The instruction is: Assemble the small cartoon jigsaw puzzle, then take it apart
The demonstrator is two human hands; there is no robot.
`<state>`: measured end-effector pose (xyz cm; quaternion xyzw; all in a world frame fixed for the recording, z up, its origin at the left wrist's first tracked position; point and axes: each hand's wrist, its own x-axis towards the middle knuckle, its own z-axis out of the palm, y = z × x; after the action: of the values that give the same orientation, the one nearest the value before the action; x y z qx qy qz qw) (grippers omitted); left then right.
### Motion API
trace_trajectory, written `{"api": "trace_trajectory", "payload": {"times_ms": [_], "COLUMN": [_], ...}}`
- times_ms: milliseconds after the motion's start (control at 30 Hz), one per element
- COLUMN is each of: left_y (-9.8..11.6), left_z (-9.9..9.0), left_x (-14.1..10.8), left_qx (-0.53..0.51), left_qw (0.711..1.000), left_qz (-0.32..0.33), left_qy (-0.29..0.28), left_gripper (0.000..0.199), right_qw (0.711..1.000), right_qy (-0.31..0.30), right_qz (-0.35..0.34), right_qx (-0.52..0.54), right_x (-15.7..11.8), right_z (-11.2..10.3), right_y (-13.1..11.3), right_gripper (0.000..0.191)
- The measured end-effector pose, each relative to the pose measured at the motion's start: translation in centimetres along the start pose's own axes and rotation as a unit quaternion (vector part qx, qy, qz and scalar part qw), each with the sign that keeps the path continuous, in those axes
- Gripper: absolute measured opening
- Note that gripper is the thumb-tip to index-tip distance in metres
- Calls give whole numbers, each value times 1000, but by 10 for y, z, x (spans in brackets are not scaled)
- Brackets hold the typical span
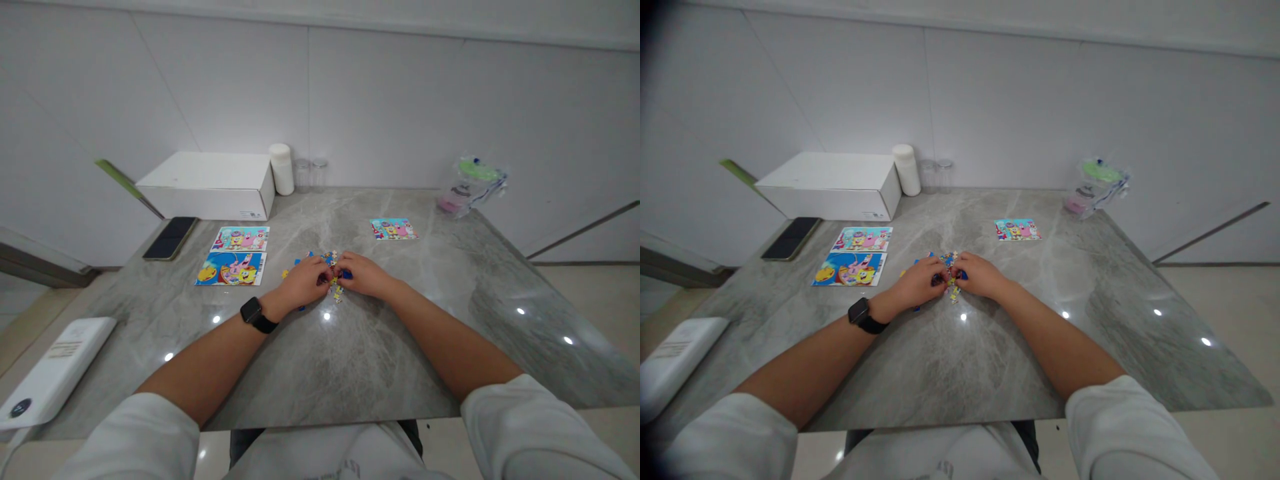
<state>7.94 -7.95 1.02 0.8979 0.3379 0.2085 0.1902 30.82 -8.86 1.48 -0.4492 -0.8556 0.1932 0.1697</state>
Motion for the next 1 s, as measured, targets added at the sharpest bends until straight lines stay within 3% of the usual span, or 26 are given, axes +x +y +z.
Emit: {"api": "trace_trajectory", "payload": {"times_ms": [133, 300, 467, 667, 833, 1000], "left_y": [-9, -12, -1, 6, 13, 13], "left_z": [-11, -20, -18, -10, 0, 7], "left_x": [4, 5, 4, 2, -1, 3], "left_qx": [-25, 18, 29, 29, 39, 28], "left_qw": [999, 997, 998, 999, 997, 999], "left_qz": [-37, -78, -49, 8, 68, 31], "left_qy": [-10, 24, -1, 10, -8, 27], "left_gripper": [7, 12, 15, 21, 31, 28], "right_qw": [1000, 993, 987, 979, 975, 979], "right_qy": [3, 25, -52, -107, -116, -105], "right_qz": [14, 105, 125, 150, 188, 143], "right_qx": [15, -43, -86, -87, -27, 99], "right_x": [2, 0, -5, -4, -5, -5], "right_z": [-7, -20, -23, -28, -37, -43], "right_y": [1, 7, 14, 13, 11, 9], "right_gripper": [10, 16, 22, 12, 10, 10]}}
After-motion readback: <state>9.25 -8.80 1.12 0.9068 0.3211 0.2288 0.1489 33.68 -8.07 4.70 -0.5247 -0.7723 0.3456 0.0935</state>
